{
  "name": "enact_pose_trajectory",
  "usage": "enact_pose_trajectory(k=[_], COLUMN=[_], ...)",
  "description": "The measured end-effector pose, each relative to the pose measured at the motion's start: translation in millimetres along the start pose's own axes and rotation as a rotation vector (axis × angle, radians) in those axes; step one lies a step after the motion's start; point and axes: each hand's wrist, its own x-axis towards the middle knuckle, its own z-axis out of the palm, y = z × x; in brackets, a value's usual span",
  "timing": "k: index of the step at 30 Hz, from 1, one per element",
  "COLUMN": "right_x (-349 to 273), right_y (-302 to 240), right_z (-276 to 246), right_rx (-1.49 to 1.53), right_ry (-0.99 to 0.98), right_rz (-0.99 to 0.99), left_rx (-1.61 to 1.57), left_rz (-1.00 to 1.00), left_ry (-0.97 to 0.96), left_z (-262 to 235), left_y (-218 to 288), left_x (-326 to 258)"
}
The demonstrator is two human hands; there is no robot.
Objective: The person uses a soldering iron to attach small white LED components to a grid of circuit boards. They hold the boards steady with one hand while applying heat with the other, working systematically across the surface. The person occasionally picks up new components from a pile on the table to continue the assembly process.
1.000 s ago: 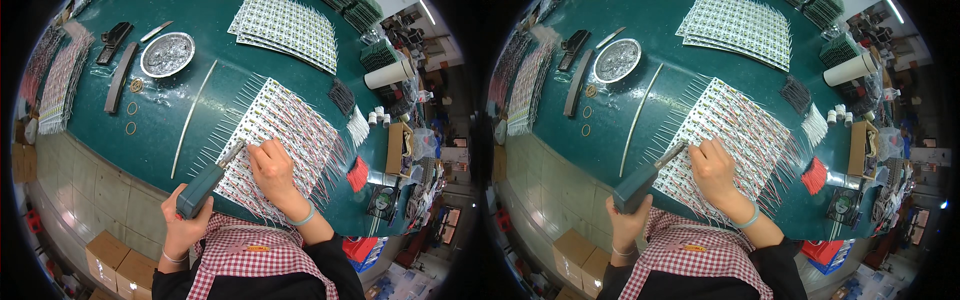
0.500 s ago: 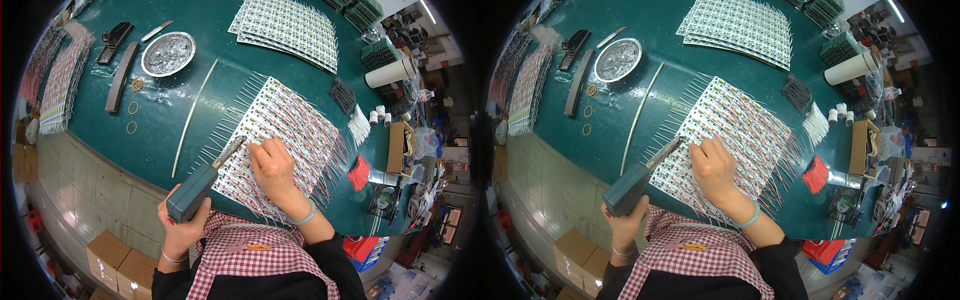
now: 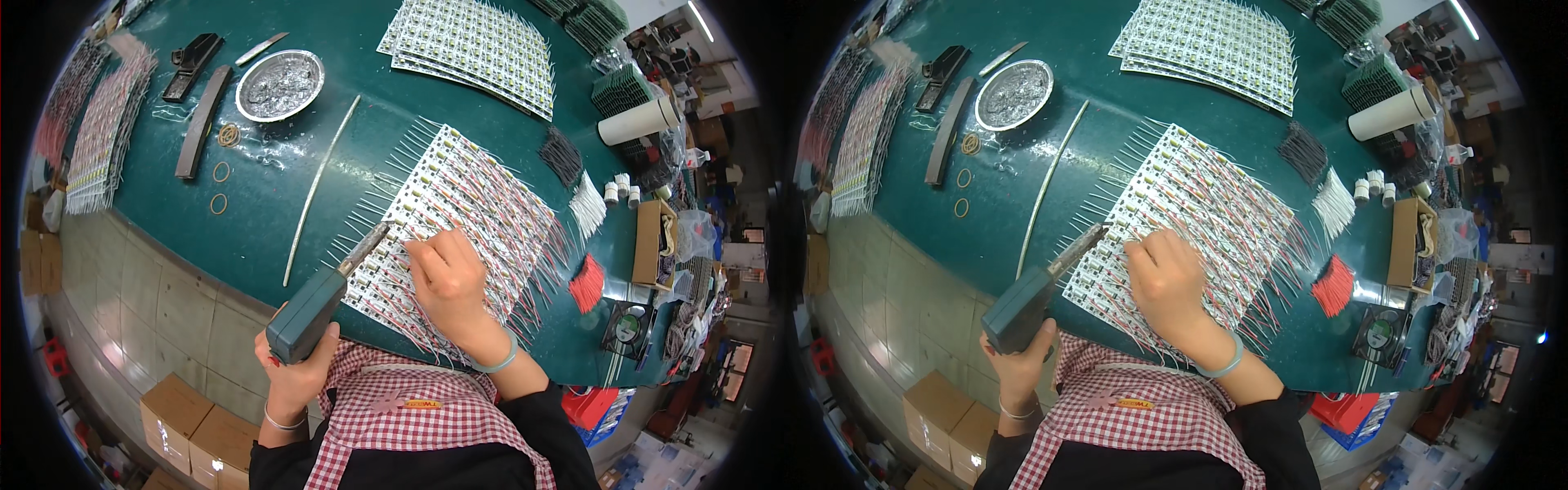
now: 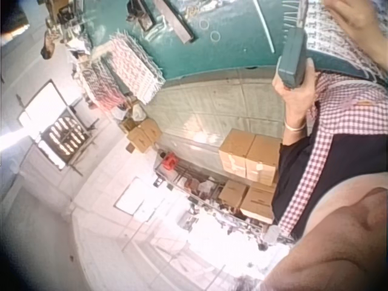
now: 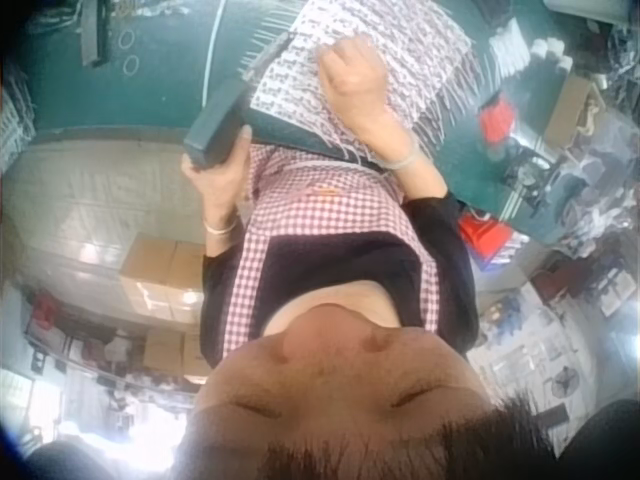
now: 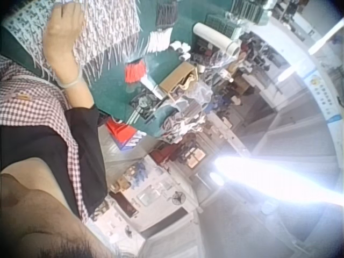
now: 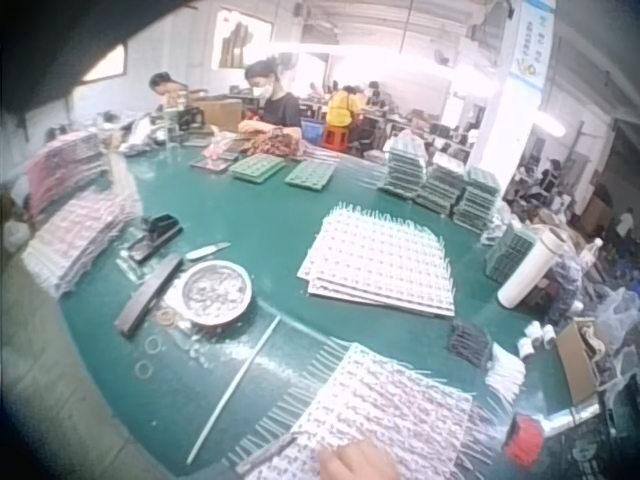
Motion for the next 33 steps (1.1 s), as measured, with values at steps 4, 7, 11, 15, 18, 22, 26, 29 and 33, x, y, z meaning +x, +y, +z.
enact_pose_trajectory(k=[4, 7, 11, 15, 18, 22, 26, 29, 33], right_x=[-4.1, -5.8, -7.0, -7.6, -7.3, -8.1, -8.7, -9.1, -9.1], right_y=[-0.8, -0.9, -2.1, -1.5, -2.1, -2.0, -0.9, -0.4, -2.2], right_z=[3.8, 6.8, 7.0, 9.1, 8.9, 10.6, 11.0, 12.2, 12.2], right_rx=[0.028, 0.045, 0.046, 0.039, 0.034, 0.038, 0.026, 0.025, 0.033], right_ry=[-0.029, -0.027, -0.021, -0.018, -0.014, -0.007, -0.007, -0.008, -0.008], right_rz=[0.000, 0.011, 0.014, 0.022, 0.024, 0.029, 0.016, 0.016, 0.022], left_rx=[0.002, 0.016, 0.028, -0.013, -0.013, -0.010, 0.004, 0.059, 0.095], left_rz=[0.028, 0.029, 0.041, 0.005, -0.030, -0.036, 0.001, 0.090, 0.156], left_ry=[-0.005, -0.014, -0.038, -0.050, -0.069, -0.061, -0.055, -0.035, -0.028], left_z=[-0.6, -2.2, -2.5, -1.2, -1.9, -0.9, 1.7, 4.8, 6.0], left_y=[-0.1, 1.6, 2.7, -0.8, 0.0, -0.7, 0.0, 3.5, 7.6], left_x=[0.4, -0.2, -1.8, -3.5, -4.9, -6.8, -6.3, -4.6, -4.0])
